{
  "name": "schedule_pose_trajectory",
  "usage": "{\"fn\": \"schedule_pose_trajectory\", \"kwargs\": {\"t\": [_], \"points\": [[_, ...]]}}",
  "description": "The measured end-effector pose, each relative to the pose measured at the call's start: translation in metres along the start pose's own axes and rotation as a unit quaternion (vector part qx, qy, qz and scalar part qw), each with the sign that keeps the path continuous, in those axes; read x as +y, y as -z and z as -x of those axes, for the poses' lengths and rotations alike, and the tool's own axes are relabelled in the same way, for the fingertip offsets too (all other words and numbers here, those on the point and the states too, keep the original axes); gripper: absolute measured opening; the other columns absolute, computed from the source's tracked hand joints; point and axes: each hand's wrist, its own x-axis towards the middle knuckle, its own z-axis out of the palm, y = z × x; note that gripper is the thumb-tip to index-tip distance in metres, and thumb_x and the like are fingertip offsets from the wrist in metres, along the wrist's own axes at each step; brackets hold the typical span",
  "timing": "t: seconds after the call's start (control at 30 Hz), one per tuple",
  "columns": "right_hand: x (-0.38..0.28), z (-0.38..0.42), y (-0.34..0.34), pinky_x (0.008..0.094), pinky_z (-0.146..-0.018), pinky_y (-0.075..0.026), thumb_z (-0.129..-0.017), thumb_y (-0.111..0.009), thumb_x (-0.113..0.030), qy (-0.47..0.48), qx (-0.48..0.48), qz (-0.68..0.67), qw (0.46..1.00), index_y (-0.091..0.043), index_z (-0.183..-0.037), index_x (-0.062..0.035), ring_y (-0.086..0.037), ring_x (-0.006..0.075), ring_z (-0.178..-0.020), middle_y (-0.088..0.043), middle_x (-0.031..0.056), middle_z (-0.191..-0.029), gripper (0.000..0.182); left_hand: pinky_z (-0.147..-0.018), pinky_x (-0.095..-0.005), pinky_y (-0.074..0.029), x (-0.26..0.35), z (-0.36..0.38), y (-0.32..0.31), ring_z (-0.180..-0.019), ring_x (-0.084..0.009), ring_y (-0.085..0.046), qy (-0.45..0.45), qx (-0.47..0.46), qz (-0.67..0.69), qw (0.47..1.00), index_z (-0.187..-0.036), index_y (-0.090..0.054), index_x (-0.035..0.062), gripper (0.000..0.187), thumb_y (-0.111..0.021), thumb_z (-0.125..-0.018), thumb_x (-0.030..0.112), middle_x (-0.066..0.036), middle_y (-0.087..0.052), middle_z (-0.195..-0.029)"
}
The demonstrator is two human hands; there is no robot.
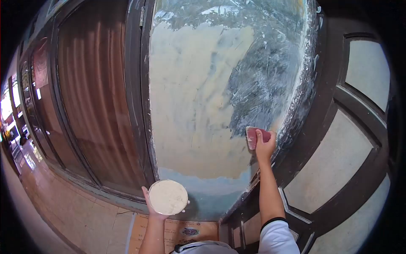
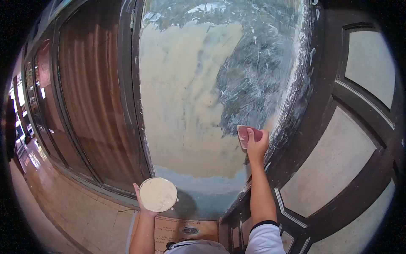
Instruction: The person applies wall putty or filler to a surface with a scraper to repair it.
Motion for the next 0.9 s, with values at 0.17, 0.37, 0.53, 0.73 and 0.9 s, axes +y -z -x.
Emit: {"fn": "schedule_pose_trajectory", "kwargs": {"t": [0.17, 0.37, 0.53, 0.73, 0.9], "points": [[-0.04, 0.024, 0.003, 0.0307, -0.081, -0.054, -0.098, -0.075, -0.02, -0.359, -0.285, -0.389, 0.799, -0.064, -0.112, -0.0003, -0.066, 0.0149, -0.091, -0.07, 0.0052, -0.101, 0.026, -0.078, -0.0795, -0.053, 0.001, -0.014, -0.021, -0.118, -0.0715, -0.051, 0.029, 0.011, -0.038, 0.999, -0.155, -0.042, 0.0121, 0.116, -0.041, -0.077, 0.098, -0.034, -0.047, -0.148], [-0.082, 0.133, 0.009, 0.0275, -0.084, -0.057, -0.103, -0.067, -0.023, -0.413, -0.601, -0.444, 0.521, -0.065, -0.124, -0.0011, -0.068, 0.0101, -0.096, -0.072, 0.0028, -0.107, 0.03, -0.092, -0.0825, -0.045, 0.001, -0.024, -0.018, -0.131, -0.0596, -0.05, 0.051, 0.009, -0.069, 0.996, -0.157, -0.041, 0.0134, 0.109, -0.037, -0.083, 0.093, -0.025, -0.045, -0.156], [-0.101, 0.18, 0.029, 0.026, -0.079, -0.058, -0.106, -0.063, -0.028, -0.494, -0.593, -0.4, 0.494, -0.065, -0.126, -0.0005, -0.07, 0.0105, -0.09, -0.073, 0.0042, -0.109, 0.034, -0.106, -0.0669, -0.046, -0.019, -0.012, -0.009, -0.133, -0.047, -0.055, 0.048, 0.072, -0.074, 0.994, -0.15, -0.052, 0.0105, 0.094, -0.041, -0.09, 0.082, -0.019, -0.054, -0.151], [-0.082, 0.247, 0.064, 0.0289, -0.08, -0.059, -0.106, -0.063, -0.033, -0.589, -0.428, -0.409, 0.551, -0.066, -0.124, 0.0005, -0.072, 0.0131, -0.089, -0.074, 0.0056, -0.105, 0.038, -0.102, -0.065, -0.049, -0.029, 0.006, 0.0, -0.129, -0.0464, -0.058, 0.018, 0.062, -0.085, 0.994, -0.149, -0.053, 0.0107, 0.088, -0.041, -0.092, 0.077, -0.02, -0.057, -0.148], [-0.073, 0.264, 0.099, 0.0283, -0.054, -0.051, -0.105, -0.062, -0.042, -0.632, -0.403, -0.435, 0.5, -0.064, -0.11, -0.0125, -0.065, 0.0111, -0.069, -0.067, -0.0025, -0.084, 0.03, -0.084, -0.0832, -0.048, -0.023, 0.014, -0.002, -0.124, -0.0608, -0.055, 0.076, 0.038, -0.021, 0.996, -0.152, -0.047, 0.0158, 0.094, -0.043, -0.086, 0.083, -0.026, -0.051, -0.151]]}}
